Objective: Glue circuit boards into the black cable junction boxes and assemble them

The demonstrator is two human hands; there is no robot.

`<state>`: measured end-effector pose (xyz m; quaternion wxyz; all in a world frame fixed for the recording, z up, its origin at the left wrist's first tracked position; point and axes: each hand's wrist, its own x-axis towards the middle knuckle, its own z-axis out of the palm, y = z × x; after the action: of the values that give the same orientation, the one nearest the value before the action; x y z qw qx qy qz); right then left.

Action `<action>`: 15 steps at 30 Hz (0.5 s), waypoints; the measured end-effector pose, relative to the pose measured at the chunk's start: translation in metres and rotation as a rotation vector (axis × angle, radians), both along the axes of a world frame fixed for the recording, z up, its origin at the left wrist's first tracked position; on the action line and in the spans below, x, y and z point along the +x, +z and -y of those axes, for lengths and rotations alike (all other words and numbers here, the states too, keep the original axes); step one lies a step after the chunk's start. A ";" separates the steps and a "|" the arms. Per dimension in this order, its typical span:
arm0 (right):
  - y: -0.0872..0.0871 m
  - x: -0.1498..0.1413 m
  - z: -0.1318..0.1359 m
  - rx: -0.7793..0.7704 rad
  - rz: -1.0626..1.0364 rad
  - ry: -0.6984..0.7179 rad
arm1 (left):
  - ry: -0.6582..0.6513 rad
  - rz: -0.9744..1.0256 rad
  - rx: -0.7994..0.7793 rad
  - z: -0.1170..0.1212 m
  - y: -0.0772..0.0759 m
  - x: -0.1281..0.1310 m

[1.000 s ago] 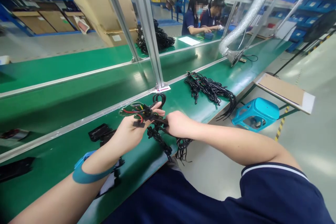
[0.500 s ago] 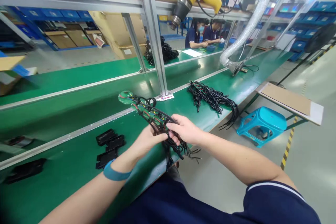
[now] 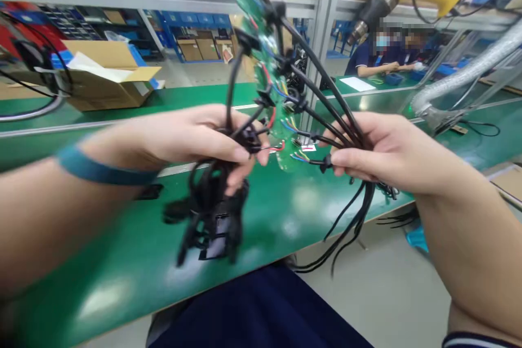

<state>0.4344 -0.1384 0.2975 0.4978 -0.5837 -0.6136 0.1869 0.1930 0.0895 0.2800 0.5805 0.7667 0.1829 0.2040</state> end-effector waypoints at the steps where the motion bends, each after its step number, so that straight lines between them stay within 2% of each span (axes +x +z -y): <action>1: 0.007 -0.003 -0.009 0.001 0.161 0.062 | 0.123 -0.018 0.086 -0.013 0.011 -0.013; 2: 0.012 -0.008 -0.020 -0.012 0.331 0.145 | 0.190 -0.070 0.209 -0.023 0.019 -0.026; 3: 0.013 -0.013 -0.030 0.012 0.480 0.200 | 0.194 -0.167 0.356 -0.028 0.026 -0.039; 5: 0.004 -0.024 -0.051 0.073 0.680 0.220 | 0.125 -0.431 0.712 -0.028 0.030 -0.067; 7: -0.019 -0.032 -0.066 -0.007 0.840 0.187 | 0.101 -0.675 1.087 -0.020 0.021 -0.099; 8: -0.035 -0.035 -0.072 -0.091 0.918 0.154 | 0.136 -0.757 1.254 -0.016 0.010 -0.116; 9: -0.054 -0.036 -0.076 -0.191 0.995 0.127 | 0.185 -0.823 1.391 -0.012 -0.006 -0.134; 11: -0.095 -0.039 -0.082 -0.409 1.145 0.094 | 0.155 -1.003 1.561 -0.004 -0.049 -0.167; 13: -0.134 -0.045 -0.088 -0.592 1.258 0.088 | 0.143 -1.108 1.567 0.007 -0.102 -0.190; 15: -0.165 -0.053 -0.094 -0.743 1.297 0.086 | 0.144 -1.171 1.461 0.021 -0.155 -0.199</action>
<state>0.3812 -0.0445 0.1321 -0.2016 -0.6819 -0.7028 0.0196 -0.0064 0.0682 0.1247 -0.2431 0.9087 0.3197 -0.1144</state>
